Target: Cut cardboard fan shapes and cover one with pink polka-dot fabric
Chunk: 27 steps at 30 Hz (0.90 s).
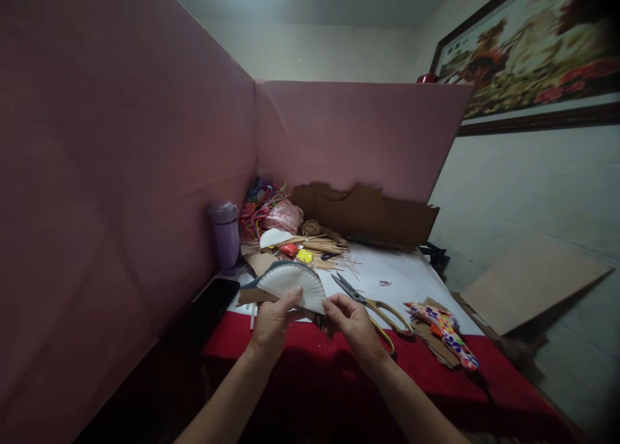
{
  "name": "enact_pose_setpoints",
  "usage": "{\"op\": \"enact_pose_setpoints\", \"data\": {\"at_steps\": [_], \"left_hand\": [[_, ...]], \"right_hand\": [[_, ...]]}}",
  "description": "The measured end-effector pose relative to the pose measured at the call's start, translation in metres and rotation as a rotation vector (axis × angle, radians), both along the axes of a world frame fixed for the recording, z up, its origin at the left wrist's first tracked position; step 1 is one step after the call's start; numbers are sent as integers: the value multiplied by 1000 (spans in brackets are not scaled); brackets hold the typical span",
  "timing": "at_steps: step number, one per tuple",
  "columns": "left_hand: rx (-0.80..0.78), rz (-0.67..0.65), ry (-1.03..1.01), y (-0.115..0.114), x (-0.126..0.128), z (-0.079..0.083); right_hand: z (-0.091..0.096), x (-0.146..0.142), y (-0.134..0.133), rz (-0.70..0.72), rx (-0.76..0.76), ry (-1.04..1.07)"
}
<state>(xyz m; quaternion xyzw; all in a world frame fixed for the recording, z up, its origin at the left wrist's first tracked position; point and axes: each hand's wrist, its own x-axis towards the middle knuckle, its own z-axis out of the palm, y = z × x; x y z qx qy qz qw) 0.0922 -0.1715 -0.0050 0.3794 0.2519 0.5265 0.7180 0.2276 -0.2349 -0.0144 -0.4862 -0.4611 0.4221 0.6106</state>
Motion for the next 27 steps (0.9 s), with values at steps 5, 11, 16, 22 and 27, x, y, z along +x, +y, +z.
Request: {"op": "enact_pose_setpoints", "data": {"at_steps": [5, 11, 16, 22, 27], "left_hand": [[-124, -66, 6, 18, 18, -3], [-189, -152, 2, 62, 53, -8], [-144, -179, 6, 87, 73, -7], [-126, -172, 28, 88, 78, -16], [-65, -166, 11, 80, 77, -15]], "right_hand": [[-3, 18, 13, -18, -51, 72], [1, 54, 45, 12, -134, 169], [7, 73, 68, 4, -155, 115], [-13, 73, 76, -95, -89, 68], [-22, 70, 74, -133, -97, 43]]}}
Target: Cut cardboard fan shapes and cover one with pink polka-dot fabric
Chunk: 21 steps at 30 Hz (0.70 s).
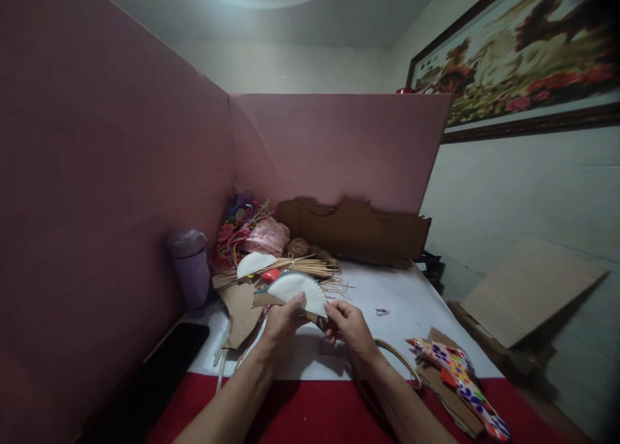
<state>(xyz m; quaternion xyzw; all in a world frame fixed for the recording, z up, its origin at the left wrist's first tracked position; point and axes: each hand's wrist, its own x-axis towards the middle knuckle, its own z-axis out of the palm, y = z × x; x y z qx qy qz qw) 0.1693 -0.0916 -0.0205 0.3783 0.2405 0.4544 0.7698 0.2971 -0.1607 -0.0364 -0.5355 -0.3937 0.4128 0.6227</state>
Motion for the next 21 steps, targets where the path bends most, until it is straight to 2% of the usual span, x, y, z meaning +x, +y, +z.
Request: {"op": "enact_pose_setpoints", "data": {"at_steps": [13, 21], "left_hand": [[15, 0, -26, -3, -1, -1], [-45, -8, -2, 0, -1, -3]], "right_hand": [[2, -1, -2, -22, 14, -17], [6, -2, -3, 4, 3, 39]]}}
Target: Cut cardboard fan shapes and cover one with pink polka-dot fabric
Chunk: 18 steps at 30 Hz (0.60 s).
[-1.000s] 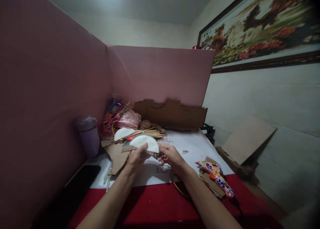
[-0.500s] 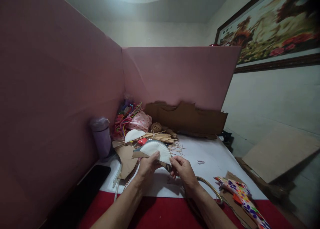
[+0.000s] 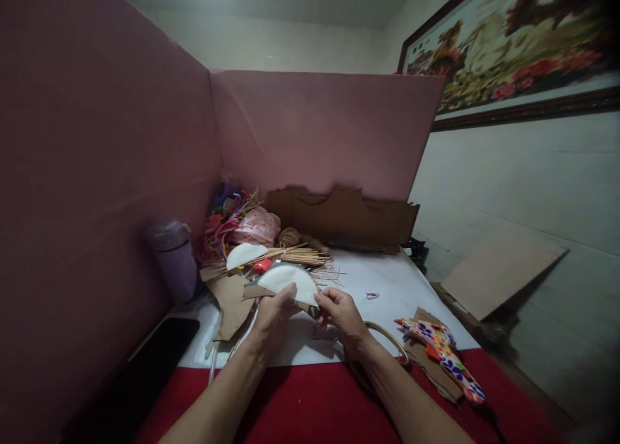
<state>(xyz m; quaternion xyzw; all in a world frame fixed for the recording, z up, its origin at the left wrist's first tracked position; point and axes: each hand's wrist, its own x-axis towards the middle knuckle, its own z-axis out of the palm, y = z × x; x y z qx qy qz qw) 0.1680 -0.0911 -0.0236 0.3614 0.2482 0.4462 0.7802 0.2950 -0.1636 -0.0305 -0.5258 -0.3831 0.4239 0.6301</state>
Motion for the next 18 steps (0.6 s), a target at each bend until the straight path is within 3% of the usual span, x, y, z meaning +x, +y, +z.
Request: {"op": "enact_pose_setpoints", "data": {"at_steps": [18], "left_hand": [[-34, -32, -62, -7, 1, -1]], "right_hand": [[-9, 2, 1, -34, -40, -37]]}}
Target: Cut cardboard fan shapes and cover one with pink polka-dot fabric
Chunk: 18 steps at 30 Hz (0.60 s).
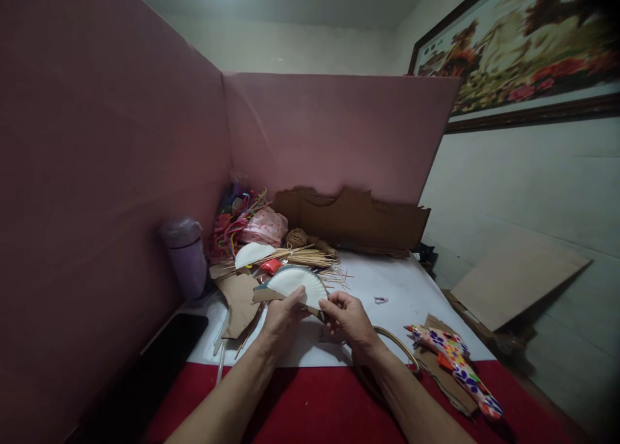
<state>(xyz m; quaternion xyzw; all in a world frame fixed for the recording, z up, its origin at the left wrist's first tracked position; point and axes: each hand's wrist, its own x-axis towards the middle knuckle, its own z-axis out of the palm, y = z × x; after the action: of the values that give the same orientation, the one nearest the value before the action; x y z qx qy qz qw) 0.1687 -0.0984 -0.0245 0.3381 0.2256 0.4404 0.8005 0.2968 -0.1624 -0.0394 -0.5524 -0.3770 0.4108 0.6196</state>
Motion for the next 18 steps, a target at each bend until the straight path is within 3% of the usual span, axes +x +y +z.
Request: {"op": "enact_pose_setpoints", "data": {"at_steps": [13, 18], "left_hand": [[35, -21, -56, -1, -4, 3], [4, -59, -76, 1, -4, 3]], "right_hand": [[2, 3, 0, 41, 91, -33], [5, 2, -2, 68, 96, 90]]}}
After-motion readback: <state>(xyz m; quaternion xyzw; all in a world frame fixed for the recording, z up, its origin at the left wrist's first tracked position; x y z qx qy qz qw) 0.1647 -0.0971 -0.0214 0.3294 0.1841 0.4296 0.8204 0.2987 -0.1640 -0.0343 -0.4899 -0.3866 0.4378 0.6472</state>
